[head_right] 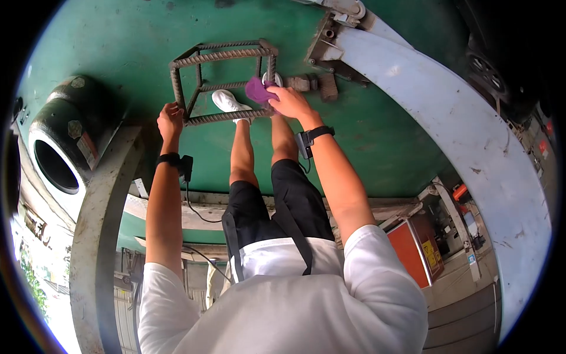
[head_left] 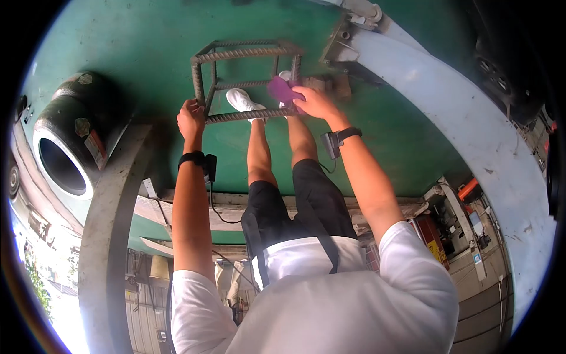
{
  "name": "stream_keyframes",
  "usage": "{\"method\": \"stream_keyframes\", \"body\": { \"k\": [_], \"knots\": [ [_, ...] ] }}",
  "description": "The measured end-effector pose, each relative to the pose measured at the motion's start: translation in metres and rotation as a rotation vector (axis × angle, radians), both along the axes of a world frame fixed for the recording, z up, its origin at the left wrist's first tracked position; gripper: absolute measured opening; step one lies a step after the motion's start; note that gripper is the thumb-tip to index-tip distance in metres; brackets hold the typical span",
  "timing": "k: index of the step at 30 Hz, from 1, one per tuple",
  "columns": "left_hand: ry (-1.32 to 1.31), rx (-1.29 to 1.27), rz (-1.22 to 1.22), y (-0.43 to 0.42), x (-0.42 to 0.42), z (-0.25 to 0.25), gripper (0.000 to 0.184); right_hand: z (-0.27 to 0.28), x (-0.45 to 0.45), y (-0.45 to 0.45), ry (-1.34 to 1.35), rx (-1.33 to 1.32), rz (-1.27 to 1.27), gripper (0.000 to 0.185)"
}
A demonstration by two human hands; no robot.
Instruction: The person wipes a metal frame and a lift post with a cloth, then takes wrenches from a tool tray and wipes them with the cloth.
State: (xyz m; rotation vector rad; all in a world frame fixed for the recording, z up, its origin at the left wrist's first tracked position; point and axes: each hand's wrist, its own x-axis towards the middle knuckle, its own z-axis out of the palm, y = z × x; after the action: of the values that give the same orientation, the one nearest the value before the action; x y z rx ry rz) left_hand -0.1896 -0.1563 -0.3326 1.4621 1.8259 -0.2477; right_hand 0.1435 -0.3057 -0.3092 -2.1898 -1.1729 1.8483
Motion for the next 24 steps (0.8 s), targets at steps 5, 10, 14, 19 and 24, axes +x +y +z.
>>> {"method": "stream_keyframes", "body": {
  "k": [5, 10, 14, 19, 24],
  "knots": [
    [0.022, -0.035, -0.017, 0.002, -0.003, -0.001, 0.033, 0.014, 0.022, 0.045, 0.015, 0.259, -0.363, 0.051],
    [0.046, -0.025, -0.008, 0.001, 0.004, 0.006, 0.033, 0.007, 0.046, 0.086, 0.04, 0.443, -0.447, 0.054],
    [0.056, 0.013, -0.033, -0.003, 0.005, 0.007, 0.032, 0.022, 0.036, 0.109, -0.144, 0.507, -0.406, 0.052],
    [0.064, 0.03, -0.034, -0.003, 0.005, 0.006, 0.031, -0.008, 0.014, 0.101, -0.17, 0.701, -0.445, 0.041],
    [0.072, 0.02, -0.048, -0.004, 0.007, 0.006, 0.03, -0.017, -0.016, 0.081, -0.494, 0.901, 0.068, 0.034]
  ]
}}
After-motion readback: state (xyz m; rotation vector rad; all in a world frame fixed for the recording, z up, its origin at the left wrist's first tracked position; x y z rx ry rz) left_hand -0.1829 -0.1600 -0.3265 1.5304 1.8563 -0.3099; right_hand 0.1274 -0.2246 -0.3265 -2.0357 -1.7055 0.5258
